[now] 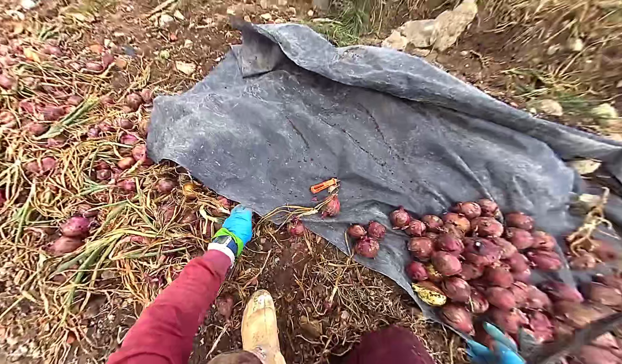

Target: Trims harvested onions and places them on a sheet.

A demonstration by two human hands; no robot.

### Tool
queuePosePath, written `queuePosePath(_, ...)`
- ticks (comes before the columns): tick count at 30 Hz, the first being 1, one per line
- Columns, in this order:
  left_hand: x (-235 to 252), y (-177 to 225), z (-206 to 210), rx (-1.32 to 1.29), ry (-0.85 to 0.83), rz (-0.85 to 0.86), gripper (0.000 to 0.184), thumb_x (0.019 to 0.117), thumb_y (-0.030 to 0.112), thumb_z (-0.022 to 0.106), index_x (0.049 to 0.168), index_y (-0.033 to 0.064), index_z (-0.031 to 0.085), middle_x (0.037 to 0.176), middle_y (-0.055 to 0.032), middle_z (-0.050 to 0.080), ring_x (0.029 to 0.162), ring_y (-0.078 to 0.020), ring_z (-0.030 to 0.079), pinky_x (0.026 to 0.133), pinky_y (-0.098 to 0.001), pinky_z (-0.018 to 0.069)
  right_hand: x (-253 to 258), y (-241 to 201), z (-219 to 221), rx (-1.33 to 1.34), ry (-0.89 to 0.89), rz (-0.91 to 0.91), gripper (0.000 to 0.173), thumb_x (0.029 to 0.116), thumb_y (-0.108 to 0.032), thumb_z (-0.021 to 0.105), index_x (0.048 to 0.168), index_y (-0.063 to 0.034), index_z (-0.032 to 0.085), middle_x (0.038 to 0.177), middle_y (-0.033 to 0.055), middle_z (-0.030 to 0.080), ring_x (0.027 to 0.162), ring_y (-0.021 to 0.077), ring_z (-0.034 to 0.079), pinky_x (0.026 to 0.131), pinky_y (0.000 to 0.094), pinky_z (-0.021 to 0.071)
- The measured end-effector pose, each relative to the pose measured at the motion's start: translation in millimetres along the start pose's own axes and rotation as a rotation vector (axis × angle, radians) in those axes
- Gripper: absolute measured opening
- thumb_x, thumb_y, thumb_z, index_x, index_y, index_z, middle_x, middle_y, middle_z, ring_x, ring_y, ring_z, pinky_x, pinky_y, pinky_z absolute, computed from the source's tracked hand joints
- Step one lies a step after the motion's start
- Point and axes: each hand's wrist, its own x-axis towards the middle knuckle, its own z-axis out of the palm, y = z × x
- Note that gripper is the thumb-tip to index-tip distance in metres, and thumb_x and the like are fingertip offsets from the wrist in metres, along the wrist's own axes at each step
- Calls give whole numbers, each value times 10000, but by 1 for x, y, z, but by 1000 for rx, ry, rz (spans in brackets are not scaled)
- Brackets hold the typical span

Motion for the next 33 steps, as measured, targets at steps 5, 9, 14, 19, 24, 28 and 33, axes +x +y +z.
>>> queuePosePath(5, 9, -17, 9, 120, -286, -233, 604, 896, 157, 699, 1456, 40, 505, 1379, -262, 592, 1099, -461, 679, 899, -671, 557, -54, -42, 108, -10, -215, -16, 282, 1064, -184, 518, 1126, 52, 661, 899, 145, 763, 696, 260, 744, 655, 431, 647)
queuePosePath(9, -9, -58, 5, 33, -343, -220, 496, 889, 441, 733, 1280, 142, 675, 1230, -152, 714, 1164, -371, 679, 974, -647, 534, -88, -2, 171, -18, -493, 123, 342, 954, 33, 547, 1291, 26, 607, 1141, 153, 751, 751, 288, 754, 632, 438, 647)
queuePosePath(14, -52, -35, -38, -142, -256, -131, 336, 878, 495, 763, 1079, 227, 755, 1067, -51, 755, 1041, -278, 707, 922, -599, 542, -130, 28, 229, -113, -934, 338, 580, 1117, -471, 296, 1295, -67, 672, 745, 131, 677, 505, 219, 596, 465, 371, 539)
queuePosePath(19, -94, 15, -73, -137, -300, 195, 541, 766, 681, 779, 1029, 210, 743, 964, -25, 737, 923, -246, 705, 829, -579, 566, -179, -6, 257, -22, -1312, 72, 779, 920, -795, 440, 970, -47, 651, 608, 53, 591, 459, 189, 572, 444, 359, 534)
queuePosePath(24, -109, 27, -77, -224, -519, 369, 648, 855, 779, 615, 964, 151, 732, 867, -46, 717, 877, -229, 704, 823, -550, 566, -189, -43, 260, 29, -1229, -137, 834, 843, -891, 413, 877, -82, 612, 605, 22, 602, 461, 154, 576, 442, 336, 531)
queuePosePath(28, -81, 23, -87, 70, -467, 197, 643, 839, 790, 619, 1035, 189, 737, 962, -61, 738, 957, -279, 709, 852, -580, 558, -166, -47, 261, -149, -1324, -163, 838, 960, -801, 210, 909, -109, 681, 577, 14, 537, 437, 150, 498, 421, 345, 466)
queuePosePath(33, -60, 51, -88, 52, -386, 213, 486, 978, 622, 562, 1069, 177, 735, 1031, -75, 733, 995, -298, 706, 870, -592, 561, -135, -22, 272, -348, -1408, -6, 820, 995, -745, 198, 1098, -99, 692, 678, 46, 611, 501, 178, 571, 493, 372, 529)
